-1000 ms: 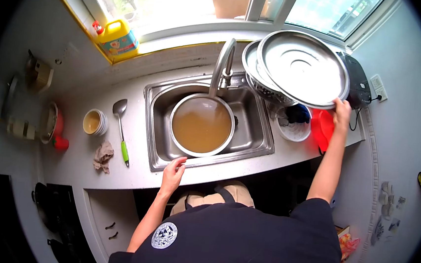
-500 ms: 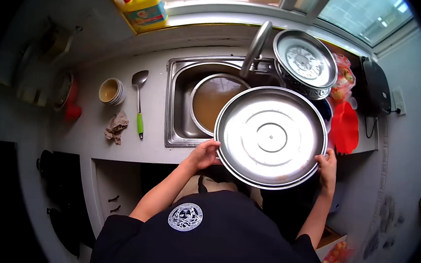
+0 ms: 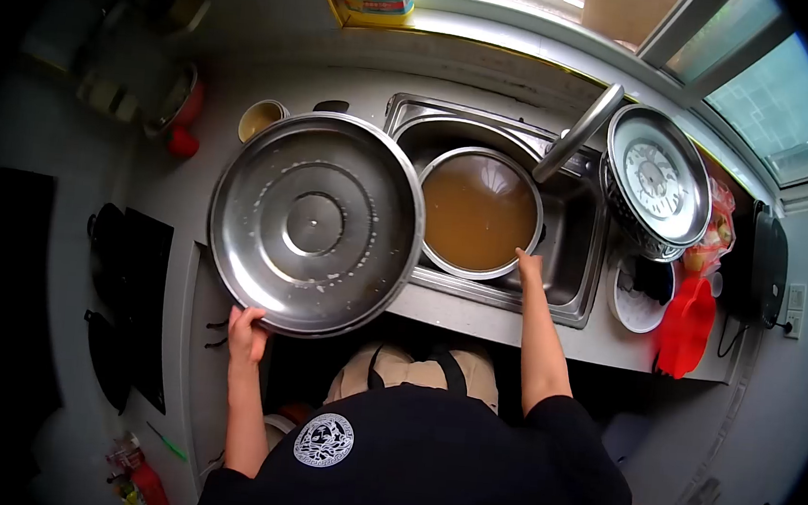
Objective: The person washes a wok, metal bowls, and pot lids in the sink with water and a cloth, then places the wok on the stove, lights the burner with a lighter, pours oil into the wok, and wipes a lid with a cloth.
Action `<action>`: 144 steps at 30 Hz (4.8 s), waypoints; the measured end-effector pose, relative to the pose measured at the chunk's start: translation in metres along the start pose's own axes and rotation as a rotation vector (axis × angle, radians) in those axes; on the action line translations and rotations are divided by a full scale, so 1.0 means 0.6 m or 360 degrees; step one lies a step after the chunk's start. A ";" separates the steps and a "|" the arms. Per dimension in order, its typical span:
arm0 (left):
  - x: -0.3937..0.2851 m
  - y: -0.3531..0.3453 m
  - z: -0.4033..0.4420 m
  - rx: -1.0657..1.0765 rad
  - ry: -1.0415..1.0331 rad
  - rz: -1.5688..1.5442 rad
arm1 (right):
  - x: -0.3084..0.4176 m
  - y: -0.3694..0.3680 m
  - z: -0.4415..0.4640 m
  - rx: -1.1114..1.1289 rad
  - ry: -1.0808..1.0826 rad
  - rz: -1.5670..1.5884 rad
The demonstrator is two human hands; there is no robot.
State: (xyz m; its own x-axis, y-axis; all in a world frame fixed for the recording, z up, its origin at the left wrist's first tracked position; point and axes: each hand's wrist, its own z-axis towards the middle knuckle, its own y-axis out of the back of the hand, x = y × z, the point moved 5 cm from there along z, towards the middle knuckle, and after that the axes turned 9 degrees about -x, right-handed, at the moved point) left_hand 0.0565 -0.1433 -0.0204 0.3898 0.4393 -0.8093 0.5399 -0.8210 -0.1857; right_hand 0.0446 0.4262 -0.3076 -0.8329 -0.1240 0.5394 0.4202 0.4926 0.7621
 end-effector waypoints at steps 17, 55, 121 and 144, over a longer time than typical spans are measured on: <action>-0.074 0.210 -0.056 -0.0347 -0.0072 -0.0648 | 0.097 -0.046 -0.137 0.0703 -0.0826 0.1025; -0.017 0.259 0.411 -0.0329 0.0004 -0.1016 | 0.304 0.139 -0.269 -0.0245 0.0871 0.0003; 0.408 -0.371 0.154 0.0116 0.0076 0.0895 | 0.277 -0.065 -0.096 0.0894 0.0227 0.0726; 0.223 -0.361 0.240 0.0581 -0.0719 0.1324 | 0.094 -0.034 -0.052 0.0533 0.0268 0.0545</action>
State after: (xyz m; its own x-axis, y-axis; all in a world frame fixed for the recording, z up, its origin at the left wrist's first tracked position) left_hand -0.1157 0.0410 -0.1690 0.1787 -0.4394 -0.8803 -0.0648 -0.8981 0.4351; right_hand 0.0001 0.3825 -0.2814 -0.5865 -0.0305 0.8093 0.4975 0.7750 0.3898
